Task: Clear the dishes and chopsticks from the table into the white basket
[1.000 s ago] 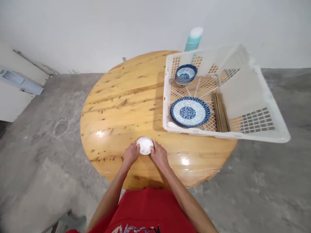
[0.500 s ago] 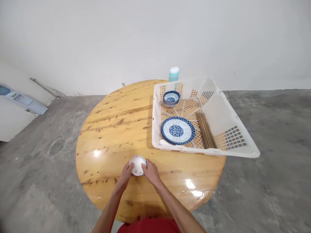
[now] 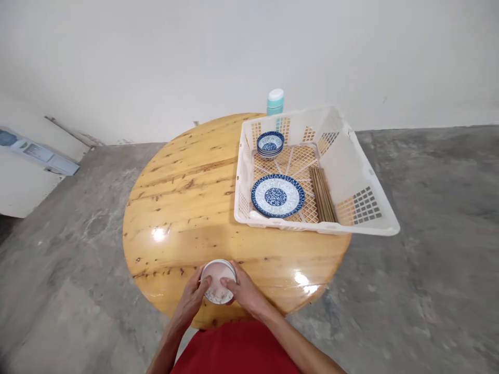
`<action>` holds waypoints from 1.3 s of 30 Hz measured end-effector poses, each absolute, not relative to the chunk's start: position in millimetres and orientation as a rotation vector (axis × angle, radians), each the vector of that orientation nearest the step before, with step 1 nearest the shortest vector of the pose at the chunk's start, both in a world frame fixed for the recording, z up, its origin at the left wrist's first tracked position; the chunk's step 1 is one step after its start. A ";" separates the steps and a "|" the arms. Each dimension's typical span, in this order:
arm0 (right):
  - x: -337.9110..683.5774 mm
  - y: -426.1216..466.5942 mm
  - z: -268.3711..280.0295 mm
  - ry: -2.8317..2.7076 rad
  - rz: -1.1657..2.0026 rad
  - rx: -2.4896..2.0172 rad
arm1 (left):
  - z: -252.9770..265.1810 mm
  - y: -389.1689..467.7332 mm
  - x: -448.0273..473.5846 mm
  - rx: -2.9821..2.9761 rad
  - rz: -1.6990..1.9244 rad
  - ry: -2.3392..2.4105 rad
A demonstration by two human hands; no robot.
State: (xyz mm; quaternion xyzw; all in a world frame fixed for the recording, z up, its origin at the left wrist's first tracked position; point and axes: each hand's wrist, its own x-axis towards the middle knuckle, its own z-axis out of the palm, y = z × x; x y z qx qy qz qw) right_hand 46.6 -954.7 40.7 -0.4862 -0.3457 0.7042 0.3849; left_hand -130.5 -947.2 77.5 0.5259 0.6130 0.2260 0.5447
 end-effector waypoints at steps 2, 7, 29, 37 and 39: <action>56.2 -962.4 51.0 -0.776 1.830 -1.233 | 85.8 -944.3 -122.9 1.280 0.497 1.338; 88.5 -981.2 81.0 -0.556 1.678 -1.340 | 108.5 -933.6 -97.0 1.502 0.514 1.084; 265.2 -829.5 155.6 -0.470 1.377 -1.365 | 152.4 -795.4 93.8 1.742 0.787 0.920; 341.7 -690.4 113.5 -0.291 1.208 -1.277 | 143.8 -784.9 103.2 1.718 1.000 1.206; 355.9 -656.2 101.0 -0.209 1.133 -1.308 | 141.4 -797.0 86.3 1.701 1.120 1.347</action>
